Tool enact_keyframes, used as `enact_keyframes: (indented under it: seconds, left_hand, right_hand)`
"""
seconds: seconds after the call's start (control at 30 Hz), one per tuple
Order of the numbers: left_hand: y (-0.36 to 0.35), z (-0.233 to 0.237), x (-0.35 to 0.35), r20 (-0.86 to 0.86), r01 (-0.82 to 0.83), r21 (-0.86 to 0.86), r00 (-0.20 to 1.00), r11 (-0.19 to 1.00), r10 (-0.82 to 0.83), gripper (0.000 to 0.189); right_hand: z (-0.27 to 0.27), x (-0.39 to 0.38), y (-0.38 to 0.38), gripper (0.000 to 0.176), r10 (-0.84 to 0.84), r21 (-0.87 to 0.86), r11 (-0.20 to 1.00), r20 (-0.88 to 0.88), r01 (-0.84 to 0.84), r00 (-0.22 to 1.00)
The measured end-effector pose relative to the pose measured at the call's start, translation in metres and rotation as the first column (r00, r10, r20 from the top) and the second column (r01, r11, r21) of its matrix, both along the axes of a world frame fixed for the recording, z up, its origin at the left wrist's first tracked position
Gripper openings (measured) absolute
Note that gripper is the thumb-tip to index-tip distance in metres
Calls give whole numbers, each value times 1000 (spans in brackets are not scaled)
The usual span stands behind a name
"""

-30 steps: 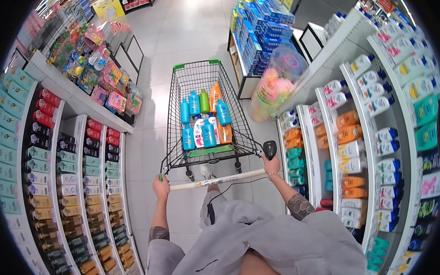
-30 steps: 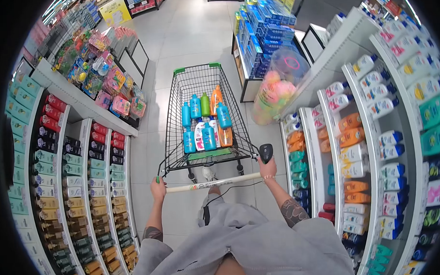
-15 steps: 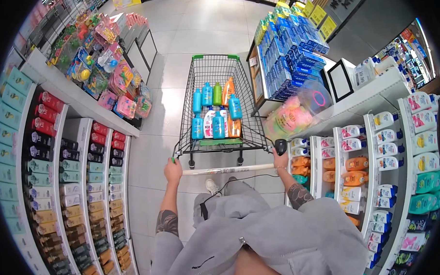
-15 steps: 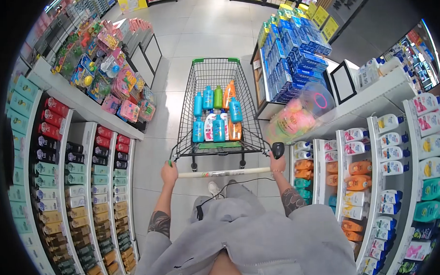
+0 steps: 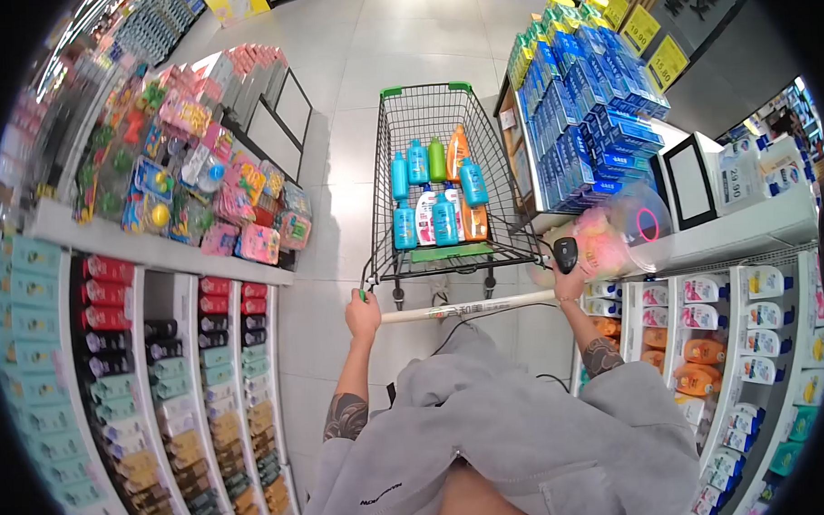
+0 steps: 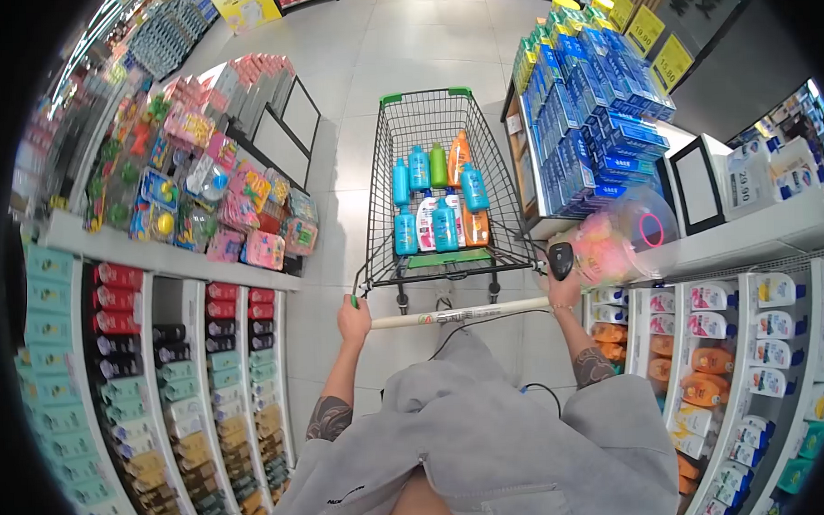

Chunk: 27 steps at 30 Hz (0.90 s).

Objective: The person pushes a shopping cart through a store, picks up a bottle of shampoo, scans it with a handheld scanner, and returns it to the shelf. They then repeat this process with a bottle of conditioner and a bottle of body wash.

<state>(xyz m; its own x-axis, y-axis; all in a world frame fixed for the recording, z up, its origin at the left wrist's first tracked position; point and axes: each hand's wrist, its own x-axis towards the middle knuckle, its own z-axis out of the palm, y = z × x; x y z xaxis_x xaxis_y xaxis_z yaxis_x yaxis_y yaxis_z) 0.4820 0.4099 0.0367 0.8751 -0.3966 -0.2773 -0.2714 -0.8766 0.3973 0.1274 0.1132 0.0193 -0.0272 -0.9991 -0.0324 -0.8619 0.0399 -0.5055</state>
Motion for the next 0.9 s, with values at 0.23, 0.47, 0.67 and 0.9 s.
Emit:
enact_keyframes:
  seconds: [0.23,0.47,0.67,0.9]
  left_hand:
    - [-61,-31,68,-121,-10,-100,993,995,-2,25]
    - [-136,-39,133,-151,-5,-110,988,994,-12,24]
    - [-192,-40,174,-57,62,-70,996,996,-66,25]
    - [-241,-53,246,-56,93,-64,994,994,-96,28]
  right_hand:
    - [-14,50,-65,41,-30,26,999,-13,30,999]
    - [-14,113,-133,45,-77,116,990,-56,83,995]
    - [-23,147,-175,48,-77,-20,997,-60,76,995]
    - [-27,192,-193,44,-105,63,992,-76,110,992]
